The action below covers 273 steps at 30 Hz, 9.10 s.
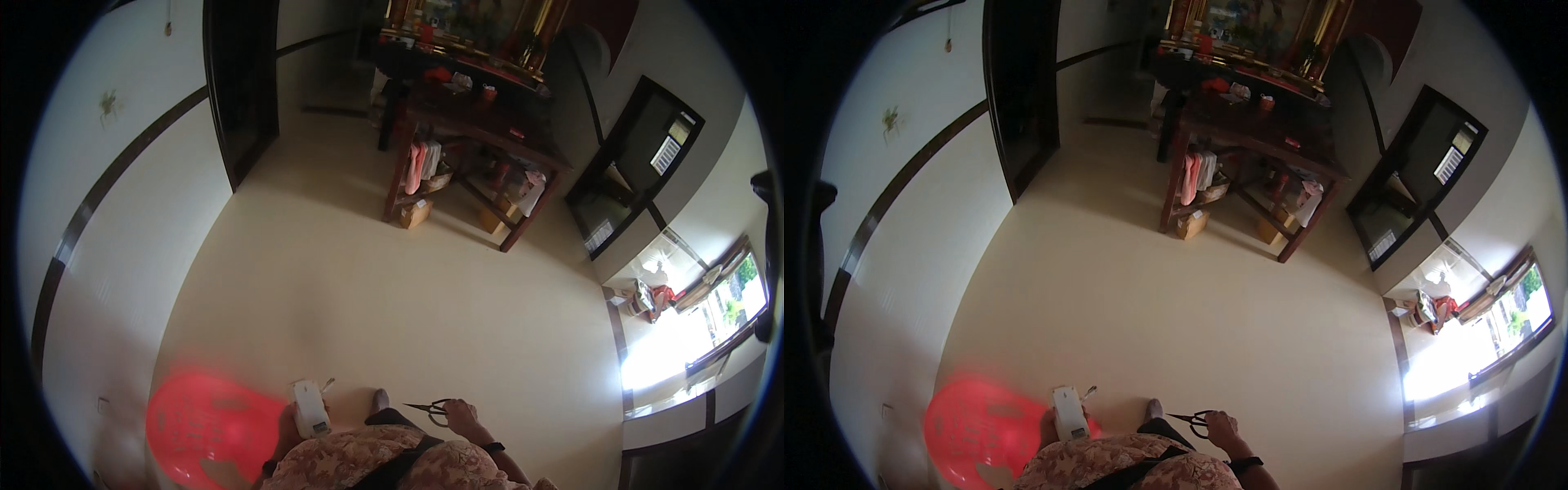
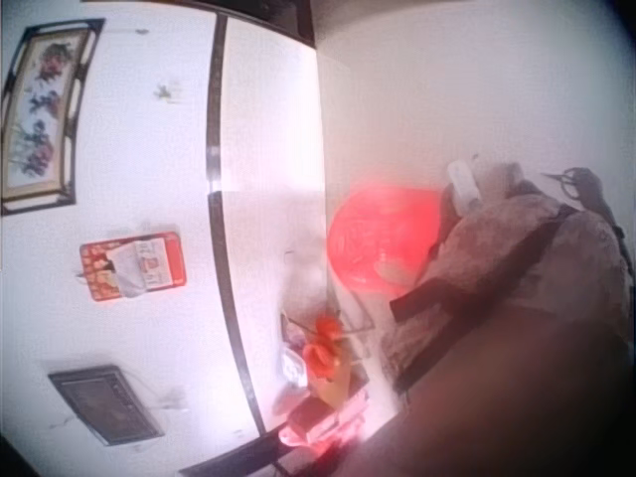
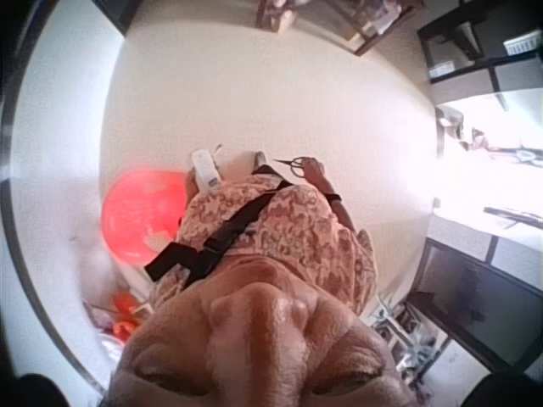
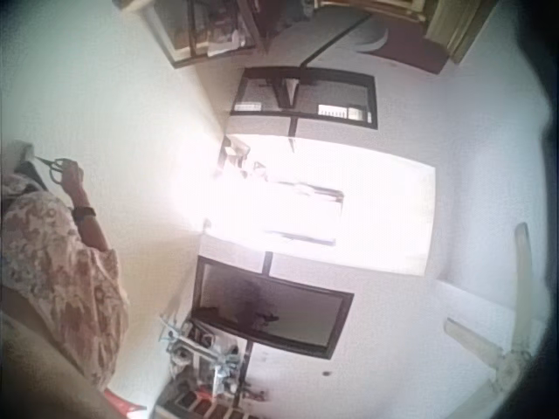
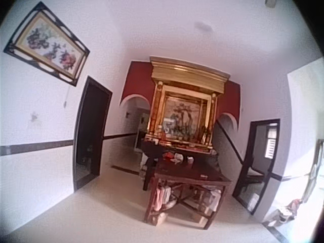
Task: The person sits on the floor and uses a screwdriver to open a white plastic device, removes the cover, and manipulates internal components. They then reassemble the device and place the screwdriver in a bucket.
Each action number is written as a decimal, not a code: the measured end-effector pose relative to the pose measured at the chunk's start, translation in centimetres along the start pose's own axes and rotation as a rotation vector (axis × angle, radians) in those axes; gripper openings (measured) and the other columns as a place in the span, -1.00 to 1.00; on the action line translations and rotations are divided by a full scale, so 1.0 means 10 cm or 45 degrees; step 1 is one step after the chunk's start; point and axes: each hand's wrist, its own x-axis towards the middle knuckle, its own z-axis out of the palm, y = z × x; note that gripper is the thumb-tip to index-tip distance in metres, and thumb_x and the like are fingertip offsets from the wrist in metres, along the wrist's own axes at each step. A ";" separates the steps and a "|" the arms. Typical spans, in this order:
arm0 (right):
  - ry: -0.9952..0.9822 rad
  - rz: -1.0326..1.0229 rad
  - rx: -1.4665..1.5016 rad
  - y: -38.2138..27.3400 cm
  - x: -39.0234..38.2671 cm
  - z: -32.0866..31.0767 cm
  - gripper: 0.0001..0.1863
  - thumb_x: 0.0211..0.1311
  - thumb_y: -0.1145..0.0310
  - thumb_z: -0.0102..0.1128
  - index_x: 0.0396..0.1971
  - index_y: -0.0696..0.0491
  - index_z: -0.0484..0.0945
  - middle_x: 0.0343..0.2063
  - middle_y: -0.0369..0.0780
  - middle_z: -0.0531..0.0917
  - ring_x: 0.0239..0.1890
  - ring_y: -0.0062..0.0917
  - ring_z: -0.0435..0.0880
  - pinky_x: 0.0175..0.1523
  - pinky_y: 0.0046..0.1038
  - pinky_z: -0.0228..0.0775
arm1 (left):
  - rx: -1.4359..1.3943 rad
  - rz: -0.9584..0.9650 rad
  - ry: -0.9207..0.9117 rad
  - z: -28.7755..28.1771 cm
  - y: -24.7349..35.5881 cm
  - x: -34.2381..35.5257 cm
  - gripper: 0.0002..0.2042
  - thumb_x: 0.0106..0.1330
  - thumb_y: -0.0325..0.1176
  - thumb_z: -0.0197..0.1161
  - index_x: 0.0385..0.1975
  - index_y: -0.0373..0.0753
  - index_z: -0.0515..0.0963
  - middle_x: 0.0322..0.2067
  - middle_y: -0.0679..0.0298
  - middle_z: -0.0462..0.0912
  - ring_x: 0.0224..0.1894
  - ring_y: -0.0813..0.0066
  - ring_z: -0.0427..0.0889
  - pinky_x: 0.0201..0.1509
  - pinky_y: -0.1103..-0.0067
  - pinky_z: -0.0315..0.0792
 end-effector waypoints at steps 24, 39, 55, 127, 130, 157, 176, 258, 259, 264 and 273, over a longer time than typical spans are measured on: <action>0.442 -0.341 -0.015 0.00 5.61 -3.05 -0.88 0.01 0.56 0.08 -0.42 0.12 0.56 -0.33 -0.10 0.62 -0.16 -0.18 0.60 -0.17 -0.18 0.53 | 0.065 0.334 0.469 0.70 2.50 4.25 -0.35 0.20 0.10 0.17 0.12 -0.32 0.37 -0.14 0.01 0.59 -0.10 0.12 0.62 -0.11 0.25 0.57; 0.987 -0.306 0.145 0.00 8.38 -5.20 -0.66 -0.08 0.61 0.30 -0.21 0.11 0.54 -0.31 -0.08 0.58 -0.22 -0.11 0.59 -0.17 -0.18 0.47 | 0.252 0.269 0.039 0.88 4.66 7.55 -0.36 0.25 0.11 0.17 0.15 -0.29 0.35 -0.08 0.01 0.55 -0.07 0.14 0.62 -0.13 0.22 0.63; 0.939 0.283 0.202 1.15 12.02 -7.01 -0.69 0.02 0.50 0.27 -0.16 0.11 0.56 -0.21 -0.06 0.65 -0.05 -0.11 0.60 0.00 -0.19 0.46 | 0.106 0.117 0.103 1.62 6.21 10.42 -0.31 0.28 0.14 0.12 0.25 -0.27 0.30 0.00 0.00 0.52 0.02 0.10 0.56 0.00 0.22 0.55; 0.529 0.980 -0.012 0.80 12.85 -7.38 -0.85 0.18 0.30 0.14 -0.36 0.03 0.63 -0.27 -0.23 0.59 -0.12 -0.36 0.51 -0.04 -0.36 0.31 | 0.569 -1.429 -1.247 5.49 5.69 16.53 -0.04 -0.15 0.26 0.39 0.19 -0.33 0.31 -0.13 0.11 0.50 -0.21 0.32 0.57 -0.18 0.46 0.52; 0.568 1.049 0.340 0.70 12.82 -7.55 -0.85 0.13 0.28 0.22 -0.41 0.05 0.60 -0.27 -0.18 0.59 -0.08 -0.28 0.53 -0.05 -0.32 0.34 | 0.445 -1.546 -1.282 5.52 5.54 16.59 -0.09 -0.05 0.21 0.41 0.18 -0.37 0.30 -0.18 0.09 0.43 -0.23 0.27 0.54 -0.16 0.42 0.46; 1.790 2.443 1.132 -1.05 12.71 -7.27 -0.64 0.22 0.34 0.33 -0.60 0.12 0.33 -0.75 -0.37 0.27 -0.63 -0.73 0.18 -0.56 -0.53 0.04 | 0.568 -2.122 -1.270 5.71 5.00 16.45 0.02 0.23 0.53 -0.26 0.30 -0.44 0.19 -0.27 0.04 0.49 -0.40 0.35 0.62 -0.44 0.47 0.57; 2.222 2.750 1.052 -1.61 13.72 -6.92 -0.81 0.31 0.40 0.22 -0.46 0.14 0.45 -0.75 -0.37 0.32 -0.67 -0.70 0.22 -0.56 -0.53 0.08 | 0.508 -2.195 -1.765 6.15 4.69 16.19 0.08 0.15 0.52 -0.03 0.36 -0.43 0.08 -0.19 0.04 0.52 -0.33 0.32 0.64 -0.34 0.48 0.57; 1.849 1.177 2.718 -0.13 11.76 -7.95 -0.82 0.28 0.36 0.23 -0.37 0.17 0.49 -0.78 -0.39 0.38 -0.83 -0.76 0.21 -0.75 -0.61 0.03 | 1.543 -1.720 -1.432 6.36 5.13 14.60 -0.57 0.23 -0.26 0.39 -0.05 -0.37 0.42 -0.51 0.25 0.61 -0.58 0.61 0.58 -0.54 0.68 0.48; 1.828 1.131 2.780 -0.18 11.83 -8.03 -0.80 0.29 0.34 0.23 -0.36 0.17 0.49 -0.78 -0.39 0.38 -0.83 -0.76 0.20 -0.75 -0.61 0.02 | 1.606 -1.572 -1.406 6.40 5.33 14.60 -0.53 0.24 -0.28 0.39 0.01 -0.39 0.36 -0.49 0.24 0.61 -0.56 0.61 0.59 -0.53 0.67 0.48; 1.626 0.768 3.070 0.05 12.00 -8.74 -0.71 0.34 0.22 0.19 -0.33 0.18 0.50 -0.73 -0.33 0.44 -0.82 -0.79 0.17 -0.73 -0.64 0.01 | 1.758 -0.573 -1.783 7.22 5.82 14.90 -0.52 0.14 -0.49 0.42 0.07 -0.24 0.41 -0.30 0.31 0.54 -0.41 0.63 0.55 -0.37 0.65 0.50; 1.007 0.249 3.658 0.13 12.69 -9.81 -0.66 0.36 0.09 0.16 -0.26 0.11 0.53 -0.53 -0.15 0.63 -0.80 -0.78 0.15 -0.72 -0.64 0.00 | 2.050 0.179 -2.078 8.52 6.74 15.20 -0.81 0.02 -0.51 0.46 -0.33 -0.20 0.68 -0.36 0.27 0.48 -0.36 0.41 0.57 -0.35 0.53 0.49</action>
